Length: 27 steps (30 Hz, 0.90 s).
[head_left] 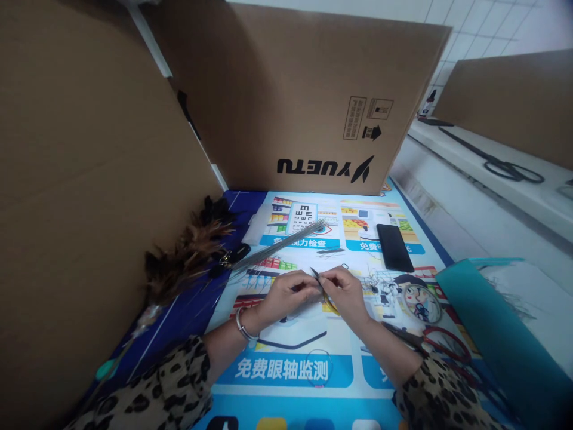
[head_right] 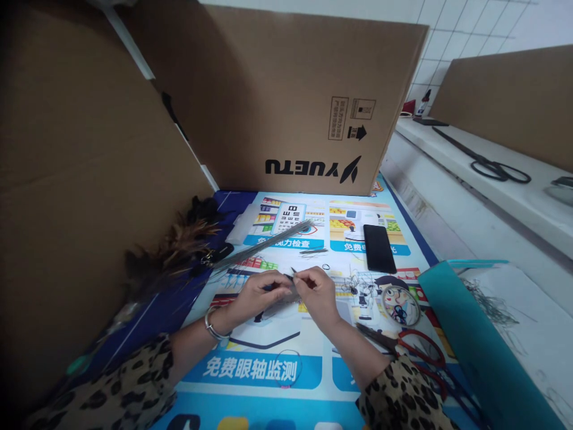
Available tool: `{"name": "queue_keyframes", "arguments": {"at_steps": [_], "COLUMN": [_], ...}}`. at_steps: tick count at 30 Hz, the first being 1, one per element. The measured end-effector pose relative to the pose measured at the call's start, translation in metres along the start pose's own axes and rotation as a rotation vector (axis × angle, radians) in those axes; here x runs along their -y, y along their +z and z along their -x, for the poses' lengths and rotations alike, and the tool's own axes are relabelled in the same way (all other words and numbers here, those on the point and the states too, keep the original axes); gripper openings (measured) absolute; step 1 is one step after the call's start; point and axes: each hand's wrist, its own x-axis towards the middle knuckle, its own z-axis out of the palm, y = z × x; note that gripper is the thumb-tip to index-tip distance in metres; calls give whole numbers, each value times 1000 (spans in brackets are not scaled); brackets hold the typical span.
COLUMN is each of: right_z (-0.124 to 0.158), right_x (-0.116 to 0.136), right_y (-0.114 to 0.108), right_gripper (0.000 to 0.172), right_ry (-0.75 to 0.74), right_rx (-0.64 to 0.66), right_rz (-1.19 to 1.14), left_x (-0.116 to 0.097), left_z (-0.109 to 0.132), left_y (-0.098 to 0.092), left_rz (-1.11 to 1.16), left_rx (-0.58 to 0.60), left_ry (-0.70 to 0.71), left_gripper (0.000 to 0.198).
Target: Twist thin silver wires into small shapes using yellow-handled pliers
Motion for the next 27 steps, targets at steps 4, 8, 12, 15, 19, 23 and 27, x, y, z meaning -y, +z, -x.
{"name": "queue_keyframes", "arguments": {"at_steps": [4, 8, 12, 15, 19, 23, 27], "right_z": [1, 2, 1, -1, -2, -1, -1], "right_x": [3, 3, 2, 2, 3, 6, 2], "right_y": [0, 1, 1, -1, -5, -6, -6], "right_gripper": [10, 9, 8, 7, 22, 27, 23], "right_ry": [-7, -11, 7, 85, 172, 166, 175], "right_rx": [2, 6, 20, 74, 121, 177, 149], "right_rz": [33, 50, 41, -47, -193, -235, -195], "left_x": [1, 4, 7, 9, 11, 12, 16], "left_z": [0, -1, -1, -2, -3, -4, -6], "left_y": [0, 1, 2, 1, -2, -3, -5], "left_rz": [34, 81, 129, 204, 346, 418, 473], "left_rx": [12, 15, 32, 36, 18, -20, -106], "left_ry": [-41, -73, -102, -149, -215, -252, -276], "left_gripper": [9, 10, 11, 13, 14, 15, 15]}}
